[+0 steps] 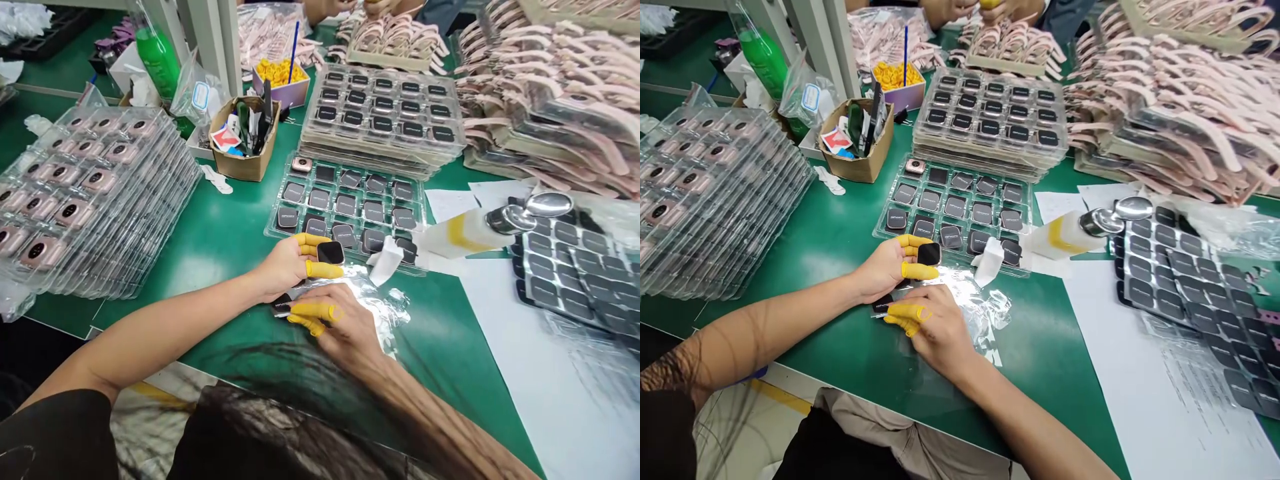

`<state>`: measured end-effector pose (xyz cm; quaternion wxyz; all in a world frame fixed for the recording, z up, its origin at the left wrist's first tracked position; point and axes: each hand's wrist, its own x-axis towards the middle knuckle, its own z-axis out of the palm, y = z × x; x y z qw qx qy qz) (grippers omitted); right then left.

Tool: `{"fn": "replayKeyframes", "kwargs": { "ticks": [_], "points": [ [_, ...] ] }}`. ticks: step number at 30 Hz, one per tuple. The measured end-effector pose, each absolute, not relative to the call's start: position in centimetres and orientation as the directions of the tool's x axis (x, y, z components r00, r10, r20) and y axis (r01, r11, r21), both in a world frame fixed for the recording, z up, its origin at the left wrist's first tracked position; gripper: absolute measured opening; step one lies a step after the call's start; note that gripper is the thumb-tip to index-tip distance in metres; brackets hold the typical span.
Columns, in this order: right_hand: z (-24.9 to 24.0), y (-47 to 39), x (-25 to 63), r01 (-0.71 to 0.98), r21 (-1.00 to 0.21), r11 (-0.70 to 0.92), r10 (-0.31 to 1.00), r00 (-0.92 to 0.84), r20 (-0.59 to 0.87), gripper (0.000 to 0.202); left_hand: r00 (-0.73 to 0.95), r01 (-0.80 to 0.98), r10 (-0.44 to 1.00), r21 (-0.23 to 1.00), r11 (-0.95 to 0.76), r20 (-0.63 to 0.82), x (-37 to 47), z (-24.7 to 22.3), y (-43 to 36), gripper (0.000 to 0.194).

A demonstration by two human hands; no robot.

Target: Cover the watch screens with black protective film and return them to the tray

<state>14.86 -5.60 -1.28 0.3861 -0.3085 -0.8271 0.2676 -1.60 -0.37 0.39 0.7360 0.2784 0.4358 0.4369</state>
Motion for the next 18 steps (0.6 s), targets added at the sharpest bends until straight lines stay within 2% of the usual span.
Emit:
{"fn": "replayKeyframes", "kwargs": {
  "ticks": [2,3,5,7,10,12,15,18],
  "points": [
    [0.0,-6.0,16.0,0.237,-0.717,0.656,0.705,-0.532,0.469,0.032,0.212,-0.372,0.899,0.819,0.437,-0.384,-1.6,0.4,-0.3,0.061],
    [0.8,-6.1,16.7,0.166,-0.781,0.603,0.713,-0.551,0.433,0.027,0.199,-0.342,0.907,0.841,0.418,-0.37,-1.7,0.4,-0.3,0.061],
    [2.4,-5.9,18.0,0.007,-0.931,0.364,0.755,-0.587,0.291,0.011,0.197,-0.241,0.924,0.897,0.37,-0.328,-1.7,0.4,-0.4,0.063],
    [3.3,-4.8,19.2,-0.044,-0.995,0.094,0.839,-0.534,0.103,0.006,0.224,-0.115,0.934,0.944,0.308,-0.278,-1.8,0.2,-0.7,0.064],
    [3.0,-2.6,20.0,-0.006,-0.989,-0.148,0.963,-0.228,-0.143,0.023,0.293,0.074,0.924,0.969,0.236,-0.247,-1.7,0.2,-1.2,0.061],
    [2.0,-1.4,20.0,-0.052,-0.962,-0.267,0.96,-0.101,-0.26,0.035,0.32,0.185,0.913,0.962,0.203,-0.254,-1.6,0.3,-1.5,0.06],
    [0.7,-0.8,19.6,-0.108,-0.914,-0.391,0.919,-0.103,-0.381,0.042,0.311,0.302,0.913,0.938,0.17,-0.265,-1.5,0.5,-1.7,0.06],
    [0.3,-1.0,19.2,-0.09,-0.905,-0.416,0.906,-0.123,-0.404,0.045,0.293,0.344,0.919,0.926,0.157,-0.264,-1.4,0.4,-1.7,0.06]
  ]
}}
